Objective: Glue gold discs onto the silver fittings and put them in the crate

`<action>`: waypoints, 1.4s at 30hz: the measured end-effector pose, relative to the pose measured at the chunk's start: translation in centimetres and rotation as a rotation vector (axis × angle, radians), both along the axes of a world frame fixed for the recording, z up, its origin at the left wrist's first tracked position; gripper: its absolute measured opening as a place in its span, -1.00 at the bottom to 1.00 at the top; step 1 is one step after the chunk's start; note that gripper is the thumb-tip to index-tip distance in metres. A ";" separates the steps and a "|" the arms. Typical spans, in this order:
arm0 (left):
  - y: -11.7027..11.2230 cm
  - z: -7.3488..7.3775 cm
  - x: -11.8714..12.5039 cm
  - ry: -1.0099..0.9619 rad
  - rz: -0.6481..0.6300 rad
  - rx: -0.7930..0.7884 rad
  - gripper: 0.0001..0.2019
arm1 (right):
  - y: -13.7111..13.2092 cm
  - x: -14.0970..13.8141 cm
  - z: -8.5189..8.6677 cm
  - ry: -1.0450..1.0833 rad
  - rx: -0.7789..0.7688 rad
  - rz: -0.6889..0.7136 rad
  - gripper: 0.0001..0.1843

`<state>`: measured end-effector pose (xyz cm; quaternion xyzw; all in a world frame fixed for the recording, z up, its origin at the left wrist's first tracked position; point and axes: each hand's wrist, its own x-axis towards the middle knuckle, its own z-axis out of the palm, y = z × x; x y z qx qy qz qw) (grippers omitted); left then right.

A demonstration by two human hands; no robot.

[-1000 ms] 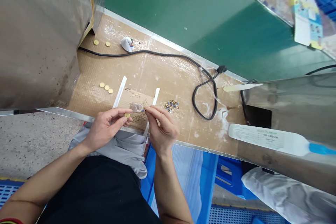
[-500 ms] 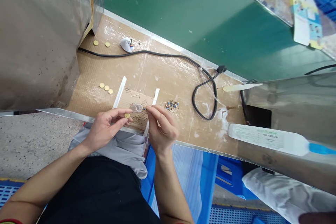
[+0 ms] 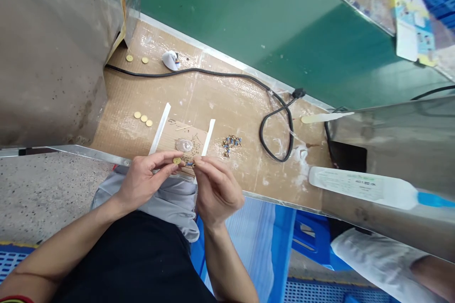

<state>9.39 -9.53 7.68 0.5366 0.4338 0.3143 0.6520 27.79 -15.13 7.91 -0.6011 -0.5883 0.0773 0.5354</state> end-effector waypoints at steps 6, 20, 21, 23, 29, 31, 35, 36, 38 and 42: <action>-0.2 0.6 -0.2 0.055 -0.044 0.117 -0.68 | -0.1 -0.5 -0.3 0.010 0.002 0.069 -0.56; -0.3 1.7 0.1 0.053 -0.082 0.120 -0.67 | -0.1 -0.2 -0.3 -0.039 -0.019 0.051 -0.66; -0.3 1.8 0.2 0.058 -0.082 0.122 -0.67 | -0.1 -0.2 -0.3 -0.039 -0.018 0.054 -0.66; -0.3 1.9 0.2 0.071 -0.080 0.132 -0.68 | -0.2 -0.2 -0.3 -0.037 -0.015 0.069 -0.62; -0.6 1.9 0.2 0.139 -0.081 0.227 -0.67 | -0.7 0.3 -0.3 -0.099 0.021 0.112 -0.49; -0.8 1.9 0.2 0.160 -0.083 0.275 -0.67 | -0.9 0.5 -0.3 -0.141 0.050 0.127 -0.45; -1.1 2.2 0.1 0.195 -0.097 0.313 -0.66 | -1.2 0.6 -0.3 -0.193 0.099 0.146 -0.37; -1.2 2.3 0.1 0.201 -0.102 0.311 -0.65 | -1.3 0.6 -0.4 -0.206 0.104 0.145 -0.36; -1.2 2.6 0.1 0.207 -0.111 0.301 -0.66 | -1.6 0.6 -0.6 -0.230 0.112 0.136 -0.36; -1.2 3.0 0.3 0.210 -0.108 0.284 -0.70 | -2.2 0.7 -1.0 -0.268 0.130 0.129 -0.37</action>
